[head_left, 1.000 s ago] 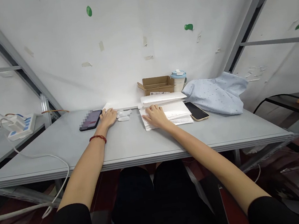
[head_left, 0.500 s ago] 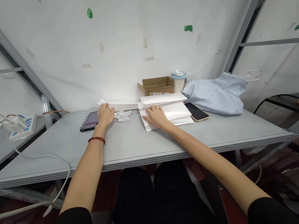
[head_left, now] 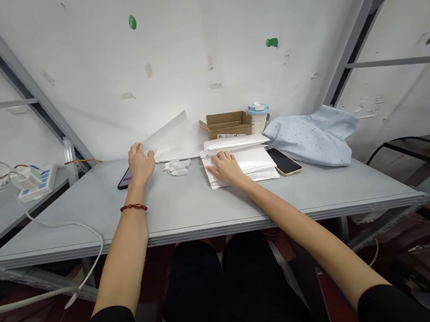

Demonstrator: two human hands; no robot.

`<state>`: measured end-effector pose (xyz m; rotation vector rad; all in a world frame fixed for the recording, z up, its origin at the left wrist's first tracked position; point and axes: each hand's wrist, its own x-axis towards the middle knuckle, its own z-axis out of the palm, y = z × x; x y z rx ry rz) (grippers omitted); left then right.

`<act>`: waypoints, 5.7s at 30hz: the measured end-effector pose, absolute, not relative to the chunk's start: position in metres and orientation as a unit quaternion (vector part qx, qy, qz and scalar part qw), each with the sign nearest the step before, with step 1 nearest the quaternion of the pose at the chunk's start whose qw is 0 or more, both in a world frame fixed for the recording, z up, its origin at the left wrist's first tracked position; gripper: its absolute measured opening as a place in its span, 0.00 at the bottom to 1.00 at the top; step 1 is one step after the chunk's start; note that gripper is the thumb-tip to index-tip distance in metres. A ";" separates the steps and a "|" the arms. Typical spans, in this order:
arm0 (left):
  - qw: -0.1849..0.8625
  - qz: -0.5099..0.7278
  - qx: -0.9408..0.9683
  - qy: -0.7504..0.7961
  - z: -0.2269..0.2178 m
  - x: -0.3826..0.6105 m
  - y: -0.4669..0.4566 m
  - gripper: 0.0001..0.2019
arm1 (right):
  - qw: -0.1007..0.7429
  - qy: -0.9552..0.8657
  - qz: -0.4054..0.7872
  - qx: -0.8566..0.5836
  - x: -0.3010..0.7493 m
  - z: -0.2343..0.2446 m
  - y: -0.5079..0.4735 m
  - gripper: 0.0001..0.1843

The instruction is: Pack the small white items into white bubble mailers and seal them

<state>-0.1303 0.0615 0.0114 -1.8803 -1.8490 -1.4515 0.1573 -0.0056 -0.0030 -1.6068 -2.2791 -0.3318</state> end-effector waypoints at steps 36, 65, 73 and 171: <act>0.039 -0.554 -0.708 -0.436 0.000 -0.022 0.022 0.11 | 0.196 -0.780 -0.231 -0.548 0.178 0.000 0.007 0.30; -0.493 -0.435 -0.612 -0.440 0.009 -0.034 0.018 0.13 | 0.133 -0.855 -0.204 -0.458 0.153 -0.004 -0.015 0.47; -0.483 -0.413 -0.626 -0.452 0.014 -0.032 0.012 0.14 | 0.143 -0.855 -0.187 -0.462 0.154 -0.006 -0.014 0.55; -0.318 -0.460 -0.673 -0.484 0.011 -0.043 0.020 0.15 | 0.251 -0.819 -0.151 -0.494 0.165 -0.004 0.003 0.27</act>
